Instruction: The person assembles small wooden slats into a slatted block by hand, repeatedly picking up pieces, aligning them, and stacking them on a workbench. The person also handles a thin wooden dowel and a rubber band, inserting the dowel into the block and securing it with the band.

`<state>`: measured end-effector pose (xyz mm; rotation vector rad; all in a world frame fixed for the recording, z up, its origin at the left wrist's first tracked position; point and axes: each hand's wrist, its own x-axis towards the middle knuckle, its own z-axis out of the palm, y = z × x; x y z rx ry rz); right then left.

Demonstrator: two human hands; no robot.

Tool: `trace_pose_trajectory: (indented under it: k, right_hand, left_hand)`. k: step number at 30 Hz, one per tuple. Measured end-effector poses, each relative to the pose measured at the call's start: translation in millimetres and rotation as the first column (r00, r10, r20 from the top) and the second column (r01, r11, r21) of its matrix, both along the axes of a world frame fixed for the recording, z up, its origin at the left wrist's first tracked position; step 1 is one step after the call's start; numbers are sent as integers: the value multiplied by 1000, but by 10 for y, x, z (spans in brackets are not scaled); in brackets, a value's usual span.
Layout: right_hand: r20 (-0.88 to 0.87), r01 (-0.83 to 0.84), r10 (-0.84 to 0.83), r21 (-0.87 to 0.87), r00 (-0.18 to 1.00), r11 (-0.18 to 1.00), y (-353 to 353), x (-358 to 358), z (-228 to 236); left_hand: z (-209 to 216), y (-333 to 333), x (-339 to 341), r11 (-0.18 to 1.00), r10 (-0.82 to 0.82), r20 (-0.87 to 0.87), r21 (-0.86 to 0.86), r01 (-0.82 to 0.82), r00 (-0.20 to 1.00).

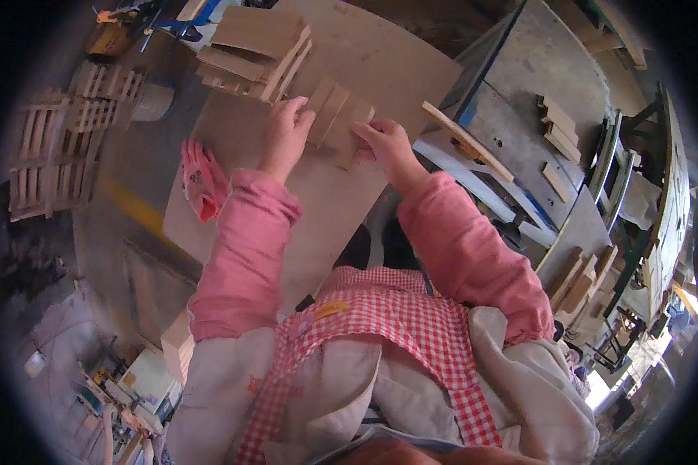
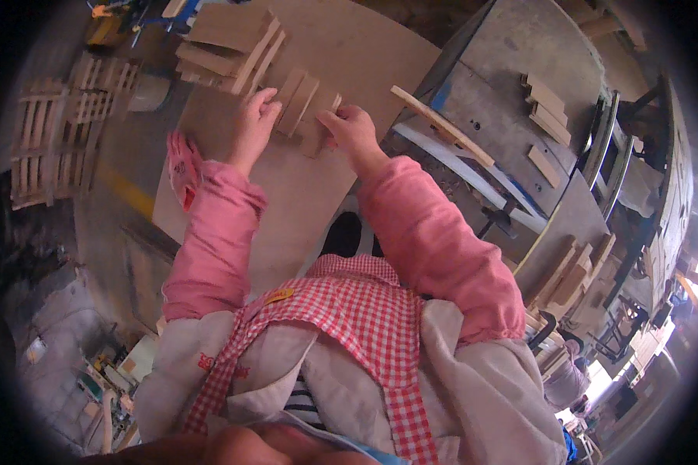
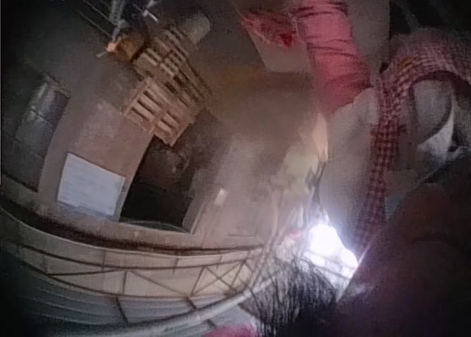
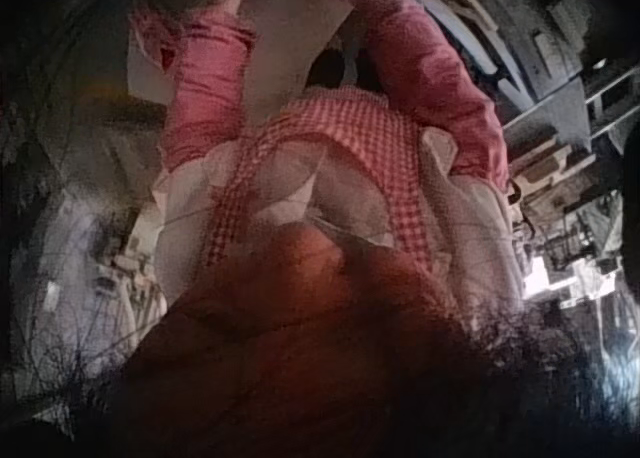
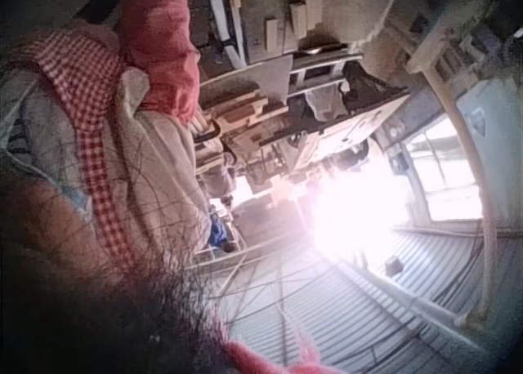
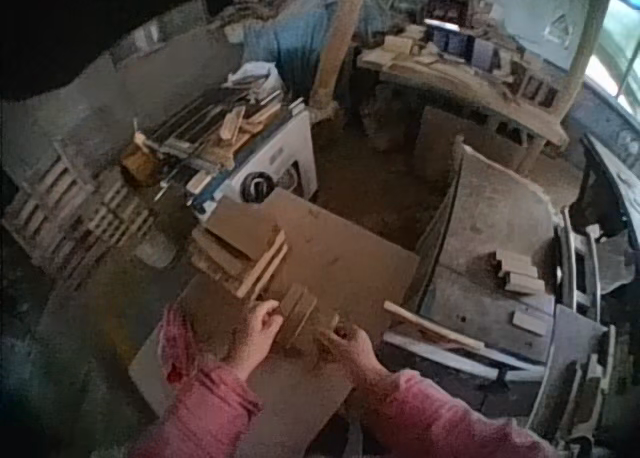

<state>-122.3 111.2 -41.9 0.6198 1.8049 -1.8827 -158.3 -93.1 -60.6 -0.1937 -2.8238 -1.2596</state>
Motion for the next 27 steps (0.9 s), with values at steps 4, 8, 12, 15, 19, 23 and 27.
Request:
trace_pose_trajectory:
  k: [4, 8, 12, 15, 19, 23, 27]
  right_hand:
    - [60, -83, 70, 255, 996, 963, -135, -225, -142]
    - [131, -61, 15, 351, 991, 934, -272, -294, -252]
    - [74, -99, 73, 454, 995, 885, -334, -329, -276]
    - [90, -129, 98, 450, 991, 884, -313, -334, -246]
    - [67, -21, -5, 381, 998, 924, -287, -327, -204]
    - [77, 8, -37, 354, 996, 935, -266, -374, -205]
    - [118, -158, 121, 397, 986, 904, -212, -442, -207]
  left_hand:
    - [-177, 110, -157, 993, 39, 71, -113, -30, 997]
    - [-389, 89, -218, 995, 3, 70, -97, 4, 998]
    - [-540, 48, -222, 999, 3, 60, -43, 0, 998]
    - [-566, 46, -218, 1000, 5, 29, -29, -5, 1000]
    - [-524, 56, -195, 999, 1, 61, -41, 2, 998]
    - [-481, 69, -178, 1000, 17, 96, -20, -16, 995]
    - [-443, 80, -176, 1000, 14, 137, 17, -16, 990]
